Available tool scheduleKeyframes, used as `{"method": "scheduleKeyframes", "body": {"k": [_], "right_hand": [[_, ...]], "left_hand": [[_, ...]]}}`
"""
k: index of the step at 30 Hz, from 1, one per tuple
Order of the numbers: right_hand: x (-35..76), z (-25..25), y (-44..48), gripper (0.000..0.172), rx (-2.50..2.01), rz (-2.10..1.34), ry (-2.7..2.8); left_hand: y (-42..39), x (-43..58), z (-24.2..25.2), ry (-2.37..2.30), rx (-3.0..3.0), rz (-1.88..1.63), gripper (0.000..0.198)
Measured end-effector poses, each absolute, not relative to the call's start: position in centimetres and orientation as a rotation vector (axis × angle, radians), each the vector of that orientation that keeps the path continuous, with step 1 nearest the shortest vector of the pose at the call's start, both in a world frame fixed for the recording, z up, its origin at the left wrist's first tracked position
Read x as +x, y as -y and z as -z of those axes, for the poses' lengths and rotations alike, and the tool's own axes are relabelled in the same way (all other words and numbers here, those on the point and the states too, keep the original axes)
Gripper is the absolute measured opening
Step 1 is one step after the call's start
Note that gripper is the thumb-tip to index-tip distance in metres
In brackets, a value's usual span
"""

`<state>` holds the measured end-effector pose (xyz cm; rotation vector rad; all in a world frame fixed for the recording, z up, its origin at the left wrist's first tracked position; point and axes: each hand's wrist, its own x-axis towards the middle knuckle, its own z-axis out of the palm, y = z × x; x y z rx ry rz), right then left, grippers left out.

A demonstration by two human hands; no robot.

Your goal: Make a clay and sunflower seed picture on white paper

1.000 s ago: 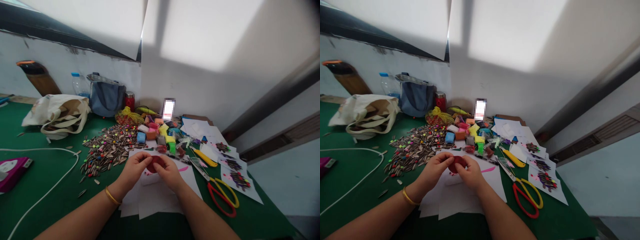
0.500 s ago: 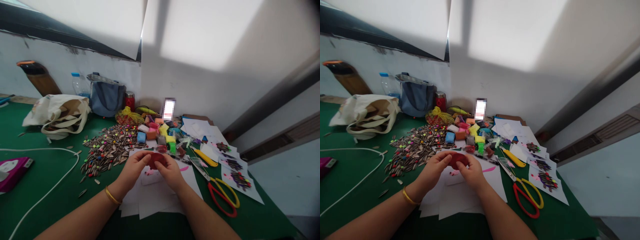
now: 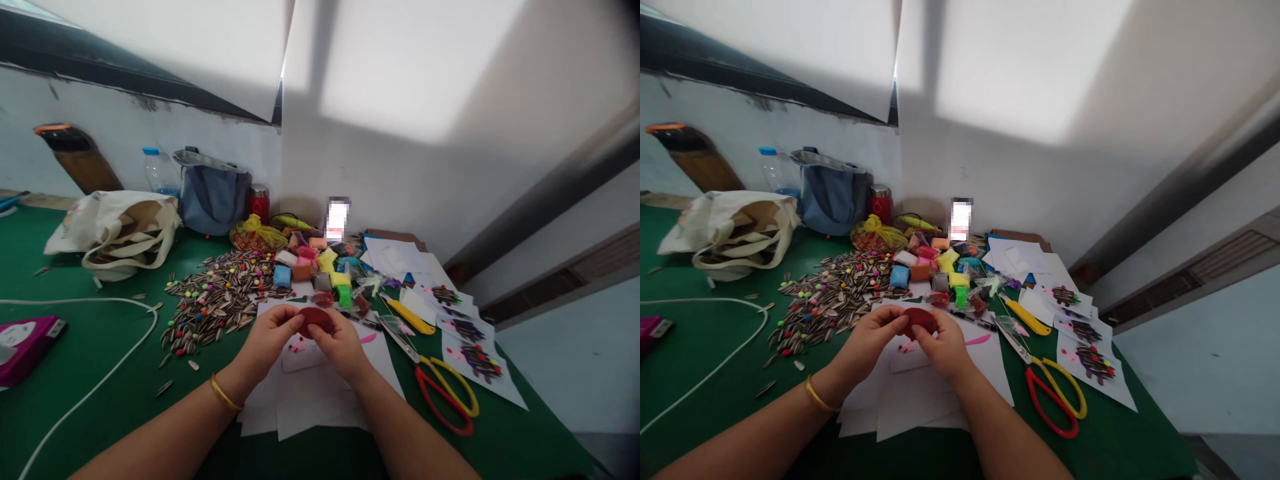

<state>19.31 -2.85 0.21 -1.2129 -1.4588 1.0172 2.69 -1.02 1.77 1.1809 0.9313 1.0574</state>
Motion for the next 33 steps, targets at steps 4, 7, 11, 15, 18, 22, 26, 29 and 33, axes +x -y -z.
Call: {"method": "scheduleKeyframes", "body": {"k": [4, 7, 11, 15, 18, 22, 26, 29, 33], "right_hand": [[19.3, -0.6, 3.0, 0.027, -1.150, -1.070, 1.470], [19.3, -0.3, 3.0, 0.024, -1.120, -1.138, 1.374], [19.4, 0.6, 2.8, 0.023, -1.157, -1.055, 1.307], [19.3, 0.4, 2.8, 0.019, -1.175, -1.054, 1.345], [19.1, -0.2, 3.0, 0.016, -1.185, -1.093, 1.416], [19.0, -0.3, 3.1, 0.016, -1.185, -1.126, 1.447], [19.2, 0.2, 2.9, 0.019, -1.182, -1.124, 1.323], [19.3, 0.2, 2.9, 0.017, -1.177, -1.098, 1.351], [19.2, -0.3, 2.9, 0.016, -1.211, -1.093, 1.448]], "left_hand": [[0.9, 2.6, -1.8, -0.942, 1.178, -1.011, 0.027], [1.0, 2.6, -1.7, -0.932, 1.173, -0.991, 0.029], [1.2, 2.8, -1.6, -0.895, 1.192, -0.942, 0.028], [1.1, 2.8, -1.6, -0.906, 1.175, -0.973, 0.027], [1.0, 2.7, -1.7, -0.922, 1.173, -1.001, 0.027], [1.0, 2.6, -1.7, -0.914, 1.193, -0.949, 0.030], [1.1, 2.7, -1.4, -0.877, 1.181, -0.966, 0.030], [1.1, 2.8, -1.4, -0.911, 1.178, -0.988, 0.029], [0.9, 2.7, -1.7, -0.934, 1.160, -0.979, 0.030]]}}
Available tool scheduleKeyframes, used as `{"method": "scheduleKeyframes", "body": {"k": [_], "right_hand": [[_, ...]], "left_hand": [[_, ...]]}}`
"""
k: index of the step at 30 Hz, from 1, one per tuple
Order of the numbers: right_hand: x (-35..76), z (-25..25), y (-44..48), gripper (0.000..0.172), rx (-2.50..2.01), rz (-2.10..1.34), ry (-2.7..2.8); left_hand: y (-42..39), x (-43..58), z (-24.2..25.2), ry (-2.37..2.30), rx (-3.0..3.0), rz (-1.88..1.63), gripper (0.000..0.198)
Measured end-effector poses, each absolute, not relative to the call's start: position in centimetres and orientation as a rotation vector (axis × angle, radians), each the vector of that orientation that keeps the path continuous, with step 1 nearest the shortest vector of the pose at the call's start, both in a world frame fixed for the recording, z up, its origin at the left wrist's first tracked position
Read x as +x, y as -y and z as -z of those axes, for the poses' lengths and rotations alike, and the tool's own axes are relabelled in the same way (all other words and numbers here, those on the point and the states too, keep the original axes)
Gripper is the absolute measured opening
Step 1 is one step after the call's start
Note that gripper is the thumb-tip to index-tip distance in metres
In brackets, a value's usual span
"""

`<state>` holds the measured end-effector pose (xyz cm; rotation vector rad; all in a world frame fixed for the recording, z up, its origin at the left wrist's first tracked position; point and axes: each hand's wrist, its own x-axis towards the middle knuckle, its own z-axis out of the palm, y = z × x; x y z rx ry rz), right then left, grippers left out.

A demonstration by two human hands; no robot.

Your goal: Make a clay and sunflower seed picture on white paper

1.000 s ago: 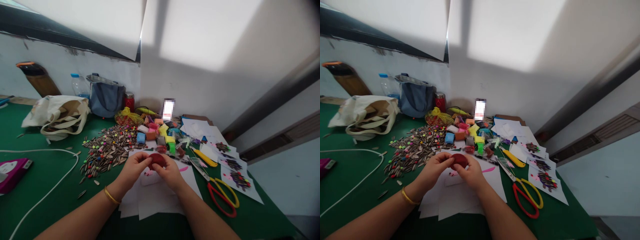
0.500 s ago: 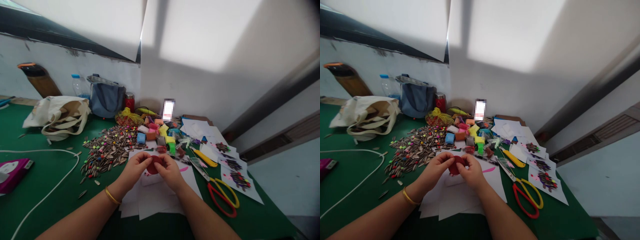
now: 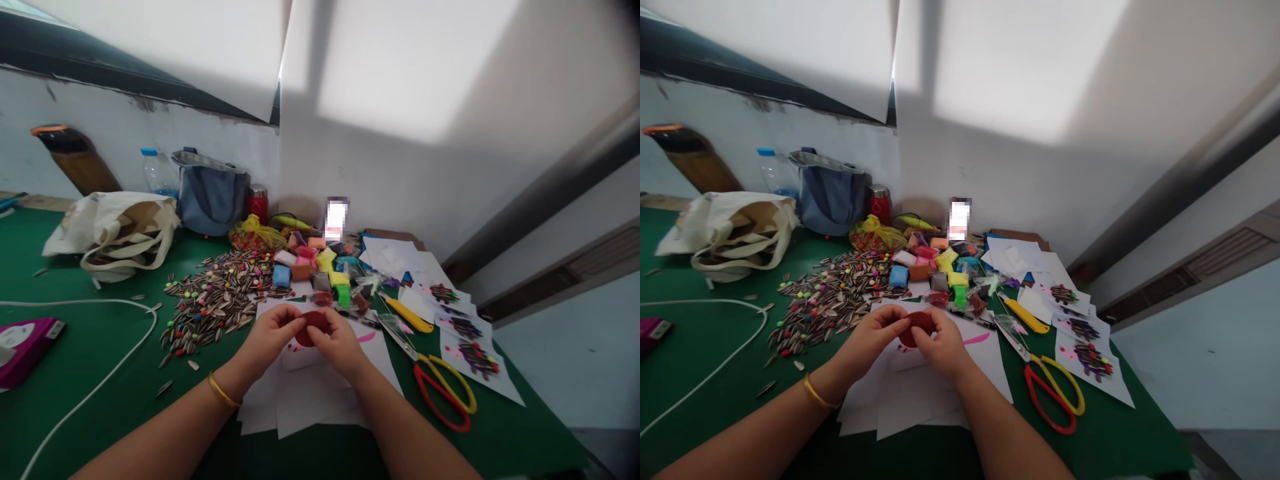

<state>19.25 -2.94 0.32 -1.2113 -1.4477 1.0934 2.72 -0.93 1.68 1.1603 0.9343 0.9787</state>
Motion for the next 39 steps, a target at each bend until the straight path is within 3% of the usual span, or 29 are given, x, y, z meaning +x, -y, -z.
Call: {"method": "scheduleKeyframes", "body": {"k": [8, 16, 23, 39], "right_hand": [[19.53, -0.25, 2.61, 0.025, -1.055, -1.108, 1.233], [19.30, -0.21, 2.88, 0.026, -1.021, -1.343, 1.233], [19.16, -0.42, 2.77, 0.028, -1.041, -1.223, 1.115], [19.07, -0.05, 2.67, 0.026, -1.027, -1.328, 1.133]], "left_hand": [[1.24, 2.98, -1.31, -0.850, 1.152, -0.975, 0.028], [0.97, 2.69, -1.55, -0.885, 1.168, -1.033, 0.025], [1.28, 2.99, -1.28, -0.863, 1.123, -0.996, 0.028], [1.10, 2.92, -1.30, -0.907, 1.132, -1.057, 0.026]]}}
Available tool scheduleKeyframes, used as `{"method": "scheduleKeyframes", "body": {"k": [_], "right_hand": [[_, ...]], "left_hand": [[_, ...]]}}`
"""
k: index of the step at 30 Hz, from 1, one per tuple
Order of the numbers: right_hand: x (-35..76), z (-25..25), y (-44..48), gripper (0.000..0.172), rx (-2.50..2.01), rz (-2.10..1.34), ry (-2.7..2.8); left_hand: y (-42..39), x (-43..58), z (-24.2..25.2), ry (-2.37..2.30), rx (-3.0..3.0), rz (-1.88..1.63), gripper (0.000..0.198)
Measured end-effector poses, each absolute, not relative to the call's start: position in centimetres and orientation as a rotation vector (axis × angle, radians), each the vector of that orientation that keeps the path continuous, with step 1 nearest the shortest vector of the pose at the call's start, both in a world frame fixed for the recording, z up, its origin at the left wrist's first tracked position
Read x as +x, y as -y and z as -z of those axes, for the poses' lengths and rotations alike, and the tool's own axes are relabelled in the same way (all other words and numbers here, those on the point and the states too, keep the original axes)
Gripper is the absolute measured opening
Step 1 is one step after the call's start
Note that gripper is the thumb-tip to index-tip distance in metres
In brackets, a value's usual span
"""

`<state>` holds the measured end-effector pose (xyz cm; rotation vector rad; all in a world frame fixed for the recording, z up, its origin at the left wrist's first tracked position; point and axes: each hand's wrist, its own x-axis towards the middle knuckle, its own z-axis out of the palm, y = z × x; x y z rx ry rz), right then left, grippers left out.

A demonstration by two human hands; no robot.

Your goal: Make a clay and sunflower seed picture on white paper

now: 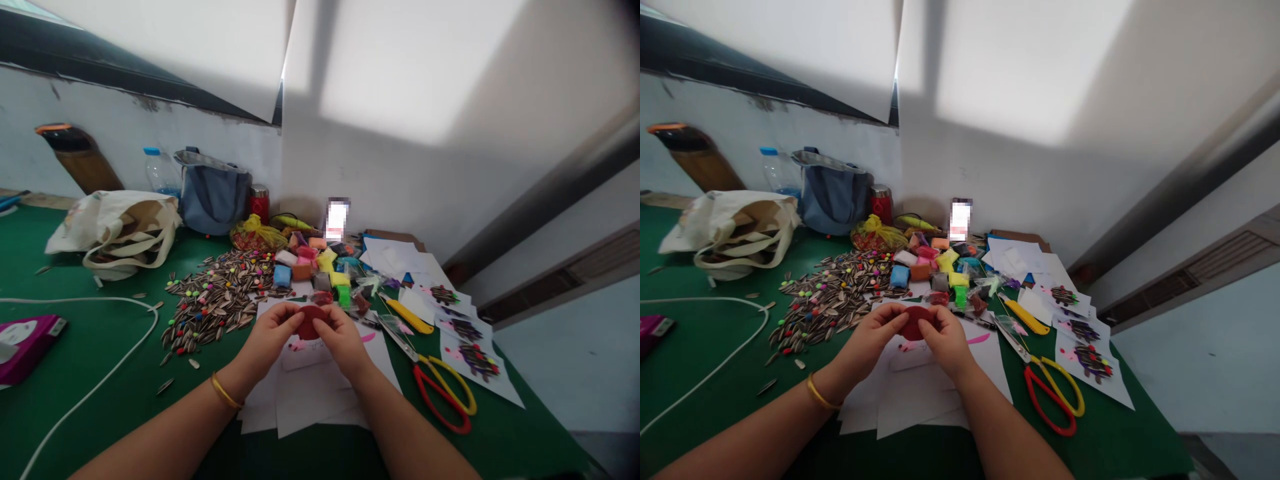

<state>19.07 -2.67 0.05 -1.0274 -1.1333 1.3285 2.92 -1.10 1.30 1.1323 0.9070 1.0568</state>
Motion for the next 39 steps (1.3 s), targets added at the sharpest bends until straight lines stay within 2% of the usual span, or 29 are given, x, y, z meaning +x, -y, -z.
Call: {"method": "scheduleKeyframes", "body": {"k": [4, 9, 15, 22, 34, 36, 39], "right_hand": [[19.0, -0.3, 2.7, 0.027, -1.033, -1.341, 1.161], [19.0, 0.0, 2.5, 0.027, -1.092, -1.157, 1.167], [18.8, 0.1, 2.6, 0.026, -1.076, -1.281, 1.217], [18.8, 0.0, 2.5, 0.029, -1.064, -1.231, 1.195], [18.9, 0.4, 2.3, 0.032, -1.021, -1.234, 1.172], [19.3, -0.3, 2.5, 0.031, -1.038, -1.172, 1.293], [21.6, -2.2, 3.3, 0.028, -1.202, -0.902, 1.581]], "left_hand": [[1.0, 2.8, -1.5, -0.919, 1.132, -1.045, 0.027], [1.1, 3.0, -1.7, -0.885, 1.064, -1.054, 0.030], [1.1, 3.0, -1.5, -0.901, 1.062, -1.088, 0.026], [1.1, 3.0, -1.5, -0.872, 1.089, -1.044, 0.032], [1.3, 3.1, -1.4, -0.900, 1.148, -1.006, 0.026], [1.2, 3.1, -1.3, -0.875, 1.093, -1.031, 0.027], [0.8, 2.9, -1.3, -0.845, 0.937, -1.073, 0.030]]}}
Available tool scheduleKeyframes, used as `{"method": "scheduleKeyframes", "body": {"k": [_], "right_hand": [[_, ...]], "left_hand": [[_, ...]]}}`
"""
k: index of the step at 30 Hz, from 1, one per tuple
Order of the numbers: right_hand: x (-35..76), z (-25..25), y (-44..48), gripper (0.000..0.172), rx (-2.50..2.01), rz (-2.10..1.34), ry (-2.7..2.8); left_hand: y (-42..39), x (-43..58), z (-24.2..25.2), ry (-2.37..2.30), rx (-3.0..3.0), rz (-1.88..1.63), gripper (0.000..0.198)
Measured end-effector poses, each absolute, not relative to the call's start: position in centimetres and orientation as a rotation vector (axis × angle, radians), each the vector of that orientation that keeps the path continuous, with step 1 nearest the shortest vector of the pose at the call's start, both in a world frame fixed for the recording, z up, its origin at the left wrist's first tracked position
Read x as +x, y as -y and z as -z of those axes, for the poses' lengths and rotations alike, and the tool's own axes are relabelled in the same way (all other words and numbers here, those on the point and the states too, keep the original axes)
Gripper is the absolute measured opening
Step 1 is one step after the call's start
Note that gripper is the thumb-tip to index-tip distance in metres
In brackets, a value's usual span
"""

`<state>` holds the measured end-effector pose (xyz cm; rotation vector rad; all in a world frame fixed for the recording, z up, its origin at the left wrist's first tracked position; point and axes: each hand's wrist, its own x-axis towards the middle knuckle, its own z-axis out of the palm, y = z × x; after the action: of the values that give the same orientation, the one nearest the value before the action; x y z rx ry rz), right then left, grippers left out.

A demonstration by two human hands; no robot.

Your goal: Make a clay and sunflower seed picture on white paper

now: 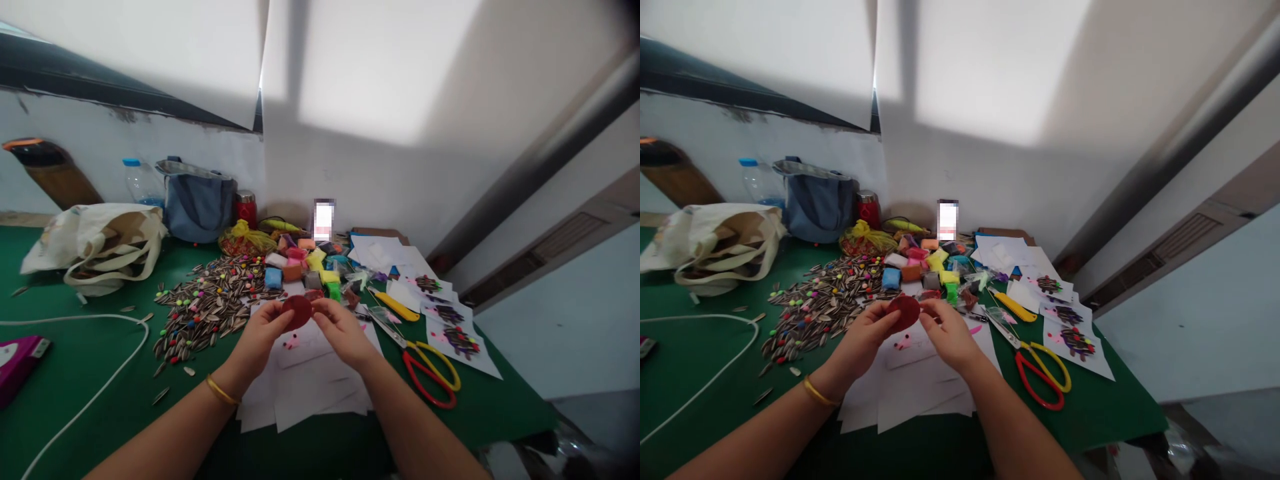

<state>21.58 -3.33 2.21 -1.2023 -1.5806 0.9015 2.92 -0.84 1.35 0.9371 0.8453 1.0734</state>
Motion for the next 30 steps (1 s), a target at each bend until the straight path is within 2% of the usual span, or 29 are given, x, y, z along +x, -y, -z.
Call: {"method": "scheduleKeyframes", "body": {"k": [4, 8, 10, 14, 24, 30], "right_hand": [[28.1, -3.6, 6.5, 0.031, -1.647, -0.443, 1.915], [35.9, -1.5, 11.7, 0.039, -2.276, -0.056, 1.865], [38.8, 0.1, 14.1, 0.043, -2.482, -0.091, 1.820], [40.9, 1.9, 16.2, 0.049, -2.464, -0.113, 1.916], [39.6, 0.1, 14.4, 0.068, -2.471, -0.117, 1.914], [40.5, -1.4, 15.8, 0.053, -2.423, -0.296, 1.759]], "left_hand": [[0.5, 2.6, -1.9, -0.891, 0.782, -1.071, 0.037], [0.4, 2.6, -2.3, -0.927, 0.728, -1.063, 0.043], [0.5, 2.7, -2.3, -0.923, 0.712, -1.069, 0.043], [0.4, 2.9, -1.9, -0.903, 0.705, -1.071, 0.039], [0.4, 2.6, -1.7, -0.879, 0.733, -1.087, 0.038], [0.4, 2.5, -1.8, -0.840, 0.680, -1.095, 0.042]]}}
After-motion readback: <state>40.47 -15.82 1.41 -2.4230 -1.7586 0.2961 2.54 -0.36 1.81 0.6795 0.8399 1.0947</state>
